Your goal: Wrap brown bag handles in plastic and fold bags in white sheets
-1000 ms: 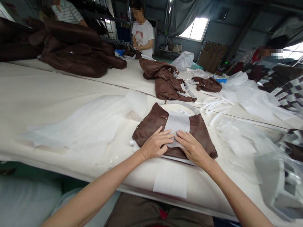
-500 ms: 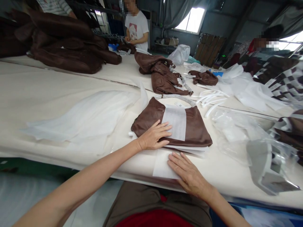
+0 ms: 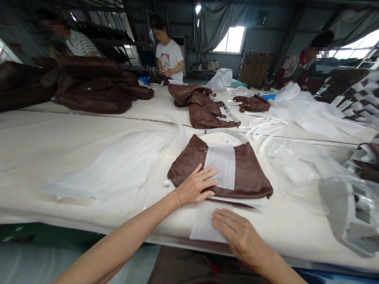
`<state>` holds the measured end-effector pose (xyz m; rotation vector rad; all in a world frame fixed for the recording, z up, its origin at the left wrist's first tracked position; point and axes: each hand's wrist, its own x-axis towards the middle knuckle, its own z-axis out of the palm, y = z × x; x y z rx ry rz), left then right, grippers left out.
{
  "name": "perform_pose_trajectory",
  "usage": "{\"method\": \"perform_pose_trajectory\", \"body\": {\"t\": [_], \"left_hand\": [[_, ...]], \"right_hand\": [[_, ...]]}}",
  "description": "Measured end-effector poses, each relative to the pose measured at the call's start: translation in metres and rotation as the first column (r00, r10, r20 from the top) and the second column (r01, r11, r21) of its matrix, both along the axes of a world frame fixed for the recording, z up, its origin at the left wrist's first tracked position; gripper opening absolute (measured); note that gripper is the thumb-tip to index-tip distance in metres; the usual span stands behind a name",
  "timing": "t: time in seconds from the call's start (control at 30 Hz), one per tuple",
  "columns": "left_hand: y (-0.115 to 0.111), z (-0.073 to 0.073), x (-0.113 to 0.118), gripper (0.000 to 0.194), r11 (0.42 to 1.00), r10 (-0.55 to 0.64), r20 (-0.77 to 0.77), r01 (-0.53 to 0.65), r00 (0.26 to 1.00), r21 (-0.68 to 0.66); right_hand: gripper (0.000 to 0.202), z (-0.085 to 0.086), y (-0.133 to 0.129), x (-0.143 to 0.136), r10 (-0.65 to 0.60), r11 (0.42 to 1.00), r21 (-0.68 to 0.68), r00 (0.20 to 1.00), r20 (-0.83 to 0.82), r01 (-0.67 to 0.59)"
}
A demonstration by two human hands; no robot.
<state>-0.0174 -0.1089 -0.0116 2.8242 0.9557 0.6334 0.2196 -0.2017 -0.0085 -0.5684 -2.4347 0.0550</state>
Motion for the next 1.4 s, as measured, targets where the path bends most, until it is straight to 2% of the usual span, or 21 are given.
{"method": "perform_pose_trajectory", "body": {"t": [0.1, 0.17, 0.27, 0.37, 0.47, 0.57, 0.67, 0.77, 0.83, 0.93, 1.1, 1.27, 1.4], "left_hand": [[0.0, 0.005, -0.001, 0.037, 0.998, -0.007, 0.007, 0.008, 1.0, -0.058], [0.001, 0.012, -0.003, 0.035, 0.991, -0.006, 0.009, 0.007, 1.0, -0.137], [0.004, 0.025, -0.007, 0.04, 0.952, 0.003, 0.022, 0.003, 1.0, -0.307], [0.009, 0.033, -0.011, 0.046, 0.903, -0.012, 0.094, 0.051, 0.996, -0.427], [0.013, 0.03, -0.01, 0.043, 0.888, 0.007, 0.131, 0.054, 0.991, -0.457], [0.014, 0.018, -0.003, 0.032, 0.894, 0.139, 0.182, -0.044, 0.973, -0.446], [0.012, 0.009, 0.005, 0.023, 0.893, 0.279, 0.299, -0.132, 0.913, -0.43], [0.007, 0.007, 0.011, 0.018, 0.883, 0.396, 0.366, -0.24, 0.842, -0.402], [0.005, 0.008, 0.014, 0.018, 0.876, 0.45, 0.376, -0.32, 0.81, -0.36], [0.005, 0.006, 0.018, 0.031, 0.853, 0.517, 0.389, -0.421, 0.763, -0.309], [0.008, 0.002, 0.023, 0.034, 0.779, 0.62, 0.347, -0.503, 0.704, -0.374], [0.011, 0.005, 0.028, 0.032, 0.662, 0.733, 0.24, -0.585, 0.636, -0.469], [0.014, 0.01, 0.029, 0.034, 0.622, 0.757, 0.174, -0.613, 0.63, -0.488]], "right_hand": [[0.03, 0.026, 0.034, -0.002, -0.054, 0.998, -0.044, 0.998, -0.01, 0.054], [0.026, 0.035, 0.059, -0.003, -0.172, 0.97, -0.17, 0.985, 0.015, 0.172], [0.037, 0.035, 0.084, -0.005, -0.373, 0.838, -0.401, 0.925, 0.073, 0.37], [0.039, 0.027, 0.092, -0.009, -0.486, 0.729, -0.516, 0.871, 0.072, 0.449], [0.039, 0.02, 0.091, -0.012, -0.554, 0.68, -0.551, 0.831, 0.044, 0.483], [0.041, 0.015, 0.091, -0.015, -0.61, 0.648, -0.549, 0.791, 0.04, 0.528], [0.042, 0.011, 0.093, -0.018, -0.667, 0.605, -0.536, 0.742, 0.063, 0.589], [0.041, 0.006, 0.095, -0.022, -0.721, 0.563, -0.496, 0.686, 0.095, 0.661], [0.041, 0.002, 0.095, -0.024, -0.743, 0.553, -0.459, 0.661, 0.104, 0.695], [0.042, -0.006, 0.096, -0.027, -0.763, 0.554, -0.401, 0.638, 0.106, 0.73], [0.043, -0.012, 0.095, -0.032, -0.815, 0.528, -0.344, 0.577, 0.052, 0.777], [0.03, -0.008, 0.099, -0.031, -0.835, 0.521, -0.475, 0.539, -0.111, 0.709], [0.013, -0.004, 0.1, -0.032, -0.843, 0.528, -0.571, 0.47, -0.262, 0.629]]}}
